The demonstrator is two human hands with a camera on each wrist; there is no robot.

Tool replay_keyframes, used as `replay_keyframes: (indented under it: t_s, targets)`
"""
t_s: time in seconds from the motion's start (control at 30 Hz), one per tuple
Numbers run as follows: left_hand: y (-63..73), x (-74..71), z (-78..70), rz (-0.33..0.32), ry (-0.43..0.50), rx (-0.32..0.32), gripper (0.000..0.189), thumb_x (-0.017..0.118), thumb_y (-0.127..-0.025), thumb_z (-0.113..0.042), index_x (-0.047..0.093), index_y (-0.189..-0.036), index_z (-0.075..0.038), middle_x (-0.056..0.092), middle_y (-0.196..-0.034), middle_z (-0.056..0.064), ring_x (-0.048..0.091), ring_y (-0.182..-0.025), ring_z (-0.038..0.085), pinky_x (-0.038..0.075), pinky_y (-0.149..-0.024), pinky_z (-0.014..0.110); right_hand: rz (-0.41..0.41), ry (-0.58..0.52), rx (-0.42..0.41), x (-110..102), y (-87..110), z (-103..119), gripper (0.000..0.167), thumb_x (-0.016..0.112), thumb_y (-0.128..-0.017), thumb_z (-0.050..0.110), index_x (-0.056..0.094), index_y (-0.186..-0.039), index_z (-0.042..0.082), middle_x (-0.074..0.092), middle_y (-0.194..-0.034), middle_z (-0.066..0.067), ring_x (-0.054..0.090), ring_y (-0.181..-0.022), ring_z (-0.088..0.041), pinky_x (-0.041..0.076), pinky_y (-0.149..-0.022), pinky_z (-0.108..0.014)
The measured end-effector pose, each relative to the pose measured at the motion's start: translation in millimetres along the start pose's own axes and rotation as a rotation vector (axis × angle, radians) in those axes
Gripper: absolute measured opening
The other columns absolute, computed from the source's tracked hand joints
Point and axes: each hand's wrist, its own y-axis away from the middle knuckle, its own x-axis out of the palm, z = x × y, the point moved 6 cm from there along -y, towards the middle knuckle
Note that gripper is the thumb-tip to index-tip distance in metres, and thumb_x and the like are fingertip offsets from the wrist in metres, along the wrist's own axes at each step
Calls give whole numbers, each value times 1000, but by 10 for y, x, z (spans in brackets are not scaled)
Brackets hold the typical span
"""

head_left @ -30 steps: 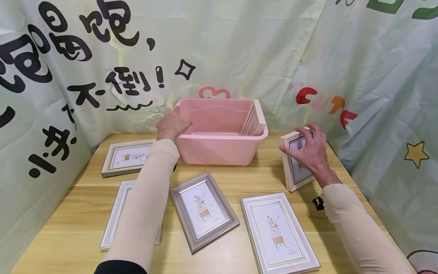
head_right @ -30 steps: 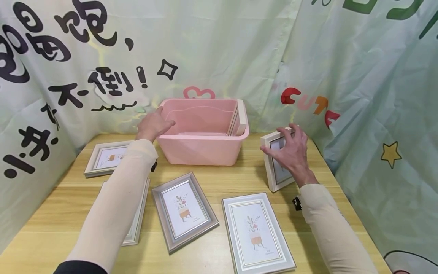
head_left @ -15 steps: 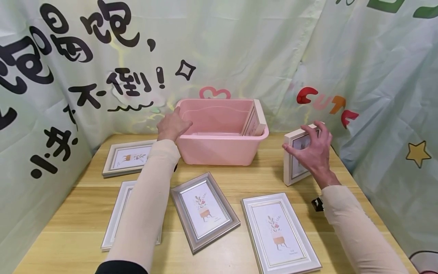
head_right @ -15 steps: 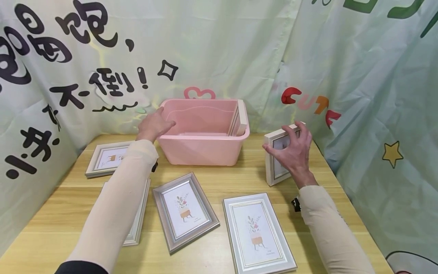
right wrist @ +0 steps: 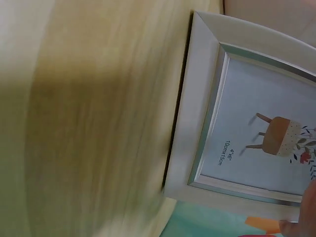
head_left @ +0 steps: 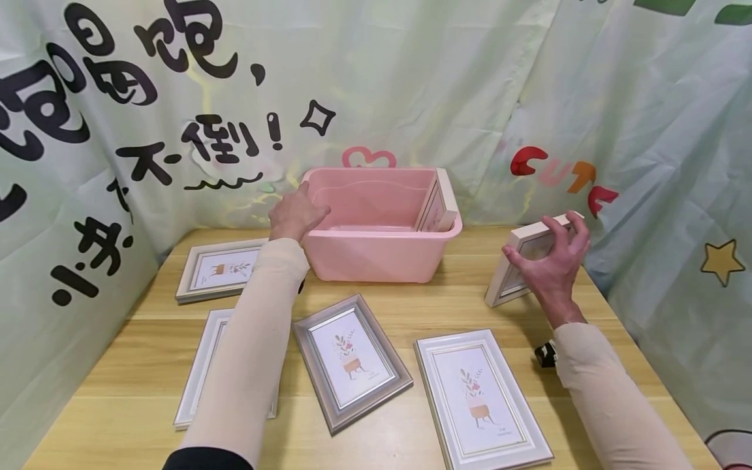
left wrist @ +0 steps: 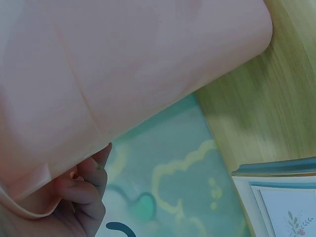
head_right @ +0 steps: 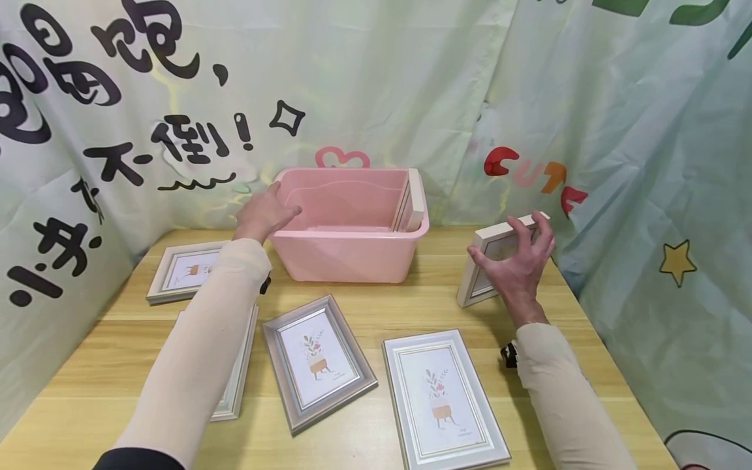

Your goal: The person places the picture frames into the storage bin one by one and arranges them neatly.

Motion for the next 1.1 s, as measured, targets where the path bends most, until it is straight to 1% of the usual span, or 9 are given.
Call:
replay_keyframes:
  t_s: [0.13, 0.3, 0.37, 0.5, 0.6, 0.73, 0.93, 1.0, 1.1]
  targets:
    - [1, -5, 11, 1, 9, -3, 86, 54, -84, -53, 20, -156, -20, 58, -124, 26, 59, -106, 42, 47, -88, 55, -4, -7, -13, -9, 4, -7, 85, 74, -62, 66, 60, -122, 9, 36, -146, -15, 28, -139, -26, 22, -113, -52]
    - [19, -7, 2, 2, 3, -3, 86, 54, -83, -54, 21, -155, -20, 58, -125, 26, 59, -108, 43, 47, -87, 55, 46, -13, -15, -12, -4, 13, 88, 74, -61, 68, 59, -124, 9, 34, -147, -14, 27, -140, -27, 20, -113, -57]
    - [27, -8, -3, 0, 1, -3, 86, 54, -83, -54, 21, -155, -20, 58, -125, 26, 59, -108, 43, 48, -87, 55, 68, 12, -30, -20, -7, 25, 90, 72, -62, 71, 57, -125, 8, 33, -148, -16, 24, -142, -29, 18, -114, -58]
    - [33, -9, -13, -3, 8, 7, 86, 54, -84, -54, 20, -156, -20, 59, -124, 26, 59, -106, 42, 47, -88, 54, 69, 96, -135, -65, -31, 73, 95, 64, -65, 78, 55, -125, 4, 39, -147, -20, 23, -145, -35, 13, -117, -60]
    - [25, -5, -19, -4, 11, 12, 86, 54, -84, -54, 20, -156, -21, 60, -122, 25, 60, -104, 42, 47, -87, 54, 80, 156, -223, -108, -53, 105, 96, 61, -65, 79, 55, -125, 5, 45, -145, -17, 23, -146, -40, 11, -114, -65]
    - [18, -7, -17, -8, 9, 11, 86, 55, -84, -54, 20, -155, -21, 61, -119, 25, 60, -101, 41, 48, -86, 53, 160, 210, -302, -136, -91, 116, 94, 56, -66, 83, 57, -126, 11, 48, -142, -16, 23, -145, -42, 12, -106, -71]
    - [17, -23, -10, -12, 8, 9, 86, 55, -84, -53, 21, -155, -20, 60, -118, 25, 60, -101, 41, 48, -86, 54, 307, 243, -403, -167, -183, 132, 93, 49, -66, 89, 60, -126, 19, 50, -134, -21, 34, -137, -46, 6, -107, -76]
    - [17, -22, -7, -7, 6, 9, 86, 54, -84, -53, 20, -156, -20, 61, -118, 25, 60, -101, 41, 48, -86, 54, 329, 245, -434, -186, -206, 141, 92, 48, -67, 89, 60, -126, 20, 51, -130, -23, 40, -132, -46, 8, -106, -76]
    - [13, -19, -2, 0, 4, 5, 87, 54, -84, -54, 19, -156, -20, 60, -120, 25, 60, -102, 41, 48, -87, 54, 331, 240, -482, -206, -226, 157, 86, 49, -70, 86, 62, -125, 20, 52, -123, -26, 46, -120, -46, 12, -107, -74]
